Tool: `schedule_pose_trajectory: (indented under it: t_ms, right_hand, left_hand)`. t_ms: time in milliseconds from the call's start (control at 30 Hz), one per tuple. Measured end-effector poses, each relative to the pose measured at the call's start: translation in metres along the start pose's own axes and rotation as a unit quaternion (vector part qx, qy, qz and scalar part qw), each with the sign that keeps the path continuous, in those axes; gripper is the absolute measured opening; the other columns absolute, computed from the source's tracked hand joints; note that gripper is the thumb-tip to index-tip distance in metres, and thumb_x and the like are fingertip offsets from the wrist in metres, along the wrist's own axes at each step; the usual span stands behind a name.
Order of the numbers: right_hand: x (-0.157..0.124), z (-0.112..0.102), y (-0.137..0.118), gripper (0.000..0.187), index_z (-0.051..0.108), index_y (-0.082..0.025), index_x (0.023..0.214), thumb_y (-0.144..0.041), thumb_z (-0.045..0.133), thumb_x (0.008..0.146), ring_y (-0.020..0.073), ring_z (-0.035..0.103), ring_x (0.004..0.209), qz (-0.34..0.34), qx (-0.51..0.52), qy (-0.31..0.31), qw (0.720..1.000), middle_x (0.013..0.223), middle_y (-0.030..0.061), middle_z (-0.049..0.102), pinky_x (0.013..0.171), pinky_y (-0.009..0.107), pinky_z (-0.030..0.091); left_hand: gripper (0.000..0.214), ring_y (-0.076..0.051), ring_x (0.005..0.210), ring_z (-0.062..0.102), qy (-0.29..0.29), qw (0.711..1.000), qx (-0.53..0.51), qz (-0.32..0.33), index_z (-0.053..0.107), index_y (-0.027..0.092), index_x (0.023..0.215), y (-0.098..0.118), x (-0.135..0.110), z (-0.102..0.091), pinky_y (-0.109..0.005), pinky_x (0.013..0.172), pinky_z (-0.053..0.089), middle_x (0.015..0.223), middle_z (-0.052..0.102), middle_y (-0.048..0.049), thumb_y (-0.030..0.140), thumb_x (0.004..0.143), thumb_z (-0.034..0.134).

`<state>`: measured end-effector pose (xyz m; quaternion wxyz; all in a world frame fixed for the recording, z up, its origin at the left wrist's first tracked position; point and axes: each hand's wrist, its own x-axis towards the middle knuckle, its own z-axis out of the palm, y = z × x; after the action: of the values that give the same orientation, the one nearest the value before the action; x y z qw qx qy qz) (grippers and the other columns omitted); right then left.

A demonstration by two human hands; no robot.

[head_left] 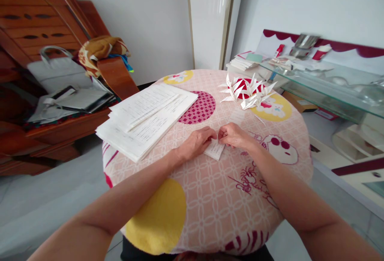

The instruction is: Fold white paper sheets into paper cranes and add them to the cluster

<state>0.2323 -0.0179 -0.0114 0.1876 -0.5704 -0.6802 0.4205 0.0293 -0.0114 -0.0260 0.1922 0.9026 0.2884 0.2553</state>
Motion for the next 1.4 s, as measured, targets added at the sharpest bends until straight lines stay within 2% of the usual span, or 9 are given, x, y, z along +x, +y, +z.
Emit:
schedule_pose_trajectory:
  t_ms: [133, 233, 300, 433, 600, 833, 1100, 1300, 1400]
  right_hand:
    - [-0.002, -0.001, -0.004, 0.007, 0.065, -0.016, 0.071, -0.009, 0.063, 0.068, 0.0101, 0.051, 0.042, -0.003, -0.009, 0.000, 1.000, 0.051, -0.0040, 0.055, 0.038, 0.019, 0.037]
    - [-0.002, -0.002, -0.005, 0.008, 0.067, -0.015, 0.071, -0.010, 0.063, 0.068, 0.0101, 0.052, 0.043, -0.003, -0.026, 0.003, 1.000, 0.051, -0.0036, 0.056, 0.040, 0.019, 0.037]
    - [-0.002, -0.001, -0.006, 0.008, 0.068, -0.015, 0.070, -0.009, 0.062, 0.068, 0.0101, 0.053, 0.044, -0.005, -0.039, 0.010, 0.999, 0.051, -0.0034, 0.056, 0.042, 0.019, 0.036]
    - [-0.001, 0.001, -0.006, 0.010, 0.069, -0.014, 0.067, -0.008, 0.062, 0.067, 0.0094, 0.051, 0.047, -0.031, -0.061, 0.023, 0.997, 0.050, -0.0033, 0.056, 0.046, 0.020, 0.035]
    - [-0.002, 0.000, -0.007, 0.012, 0.069, -0.014, 0.068, -0.006, 0.061, 0.067, 0.0095, 0.052, 0.049, -0.039, -0.071, 0.023, 0.996, 0.051, -0.0037, 0.057, 0.051, 0.021, 0.036]
    - [-0.004, -0.004, -0.005, 0.012, 0.070, -0.014, 0.070, -0.006, 0.062, 0.066, 0.0094, 0.052, 0.052, -0.064, -0.053, -0.008, 0.997, 0.057, -0.0033, 0.061, 0.052, 0.021, 0.035]
    - [-0.004, -0.003, -0.003, 0.009, 0.068, -0.015, 0.070, -0.008, 0.062, 0.067, 0.0095, 0.052, 0.052, -0.060, -0.038, -0.013, 0.997, 0.056, -0.0033, 0.060, 0.052, 0.021, 0.035]
    - [-0.004, -0.004, -0.002, 0.010, 0.068, -0.014, 0.073, -0.008, 0.062, 0.069, 0.0100, 0.053, 0.052, -0.048, -0.052, -0.019, 0.997, 0.056, -0.0028, 0.060, 0.051, 0.021, 0.034]
    - [-0.005, -0.006, -0.003, 0.008, 0.067, -0.015, 0.074, -0.009, 0.064, 0.069, 0.0098, 0.053, 0.052, -0.056, -0.052, -0.026, 0.997, 0.058, -0.0030, 0.061, 0.051, 0.021, 0.036]
  left_hand:
    - [0.016, -0.018, 0.098, 0.064, -0.047, 0.998, -0.009, 0.047, 0.066, 0.016, 0.100, 0.010, -0.015, -0.003, -0.032, 0.088, 0.051, 0.104, 0.069, -0.0080, 0.019, 0.096, 0.050]
    - [0.027, -0.024, 0.108, 0.062, -0.060, 0.996, 0.018, 0.069, 0.065, 0.017, 0.112, 0.015, -0.022, -0.004, -0.037, 0.092, 0.052, 0.114, 0.068, -0.0110, 0.033, 0.091, 0.064]
    - [0.033, -0.026, 0.109, 0.062, -0.065, 0.993, 0.046, 0.084, 0.064, 0.016, 0.115, 0.018, -0.024, -0.004, -0.038, 0.091, 0.053, 0.116, 0.067, -0.0124, 0.038, 0.090, 0.065]
    - [0.034, -0.025, 0.103, 0.064, -0.078, 0.983, 0.104, 0.132, 0.064, 0.014, 0.117, 0.020, -0.024, -0.002, -0.039, 0.087, 0.054, 0.110, 0.069, -0.0126, 0.040, 0.097, 0.053]
    - [0.032, -0.024, 0.100, 0.066, -0.084, 0.970, 0.148, 0.173, 0.064, 0.014, 0.117, 0.019, -0.024, -0.001, -0.037, 0.084, 0.055, 0.106, 0.070, -0.0117, 0.032, 0.102, 0.044]
    - [0.029, -0.024, 0.102, 0.066, -0.059, 0.988, 0.077, 0.118, 0.066, 0.015, 0.114, 0.017, -0.024, -0.005, -0.036, 0.084, 0.055, 0.114, 0.071, -0.0109, 0.036, 0.096, 0.056]
    - [0.022, -0.023, 0.099, 0.068, -0.032, 0.998, 0.039, 0.045, 0.069, 0.017, 0.106, 0.026, -0.024, -0.002, -0.037, 0.085, 0.056, 0.106, 0.073, -0.0091, 0.030, 0.090, 0.060]
    - [0.025, -0.022, 0.095, 0.068, -0.053, 0.992, 0.064, 0.100, 0.069, 0.016, 0.102, 0.022, -0.025, -0.003, -0.034, 0.080, 0.054, 0.102, 0.073, -0.0098, 0.031, 0.098, 0.050]
    - [0.029, -0.023, 0.097, 0.067, -0.062, 0.990, 0.065, 0.107, 0.068, 0.015, 0.106, 0.020, -0.025, -0.005, -0.035, 0.080, 0.054, 0.106, 0.072, -0.0109, 0.039, 0.096, 0.055]
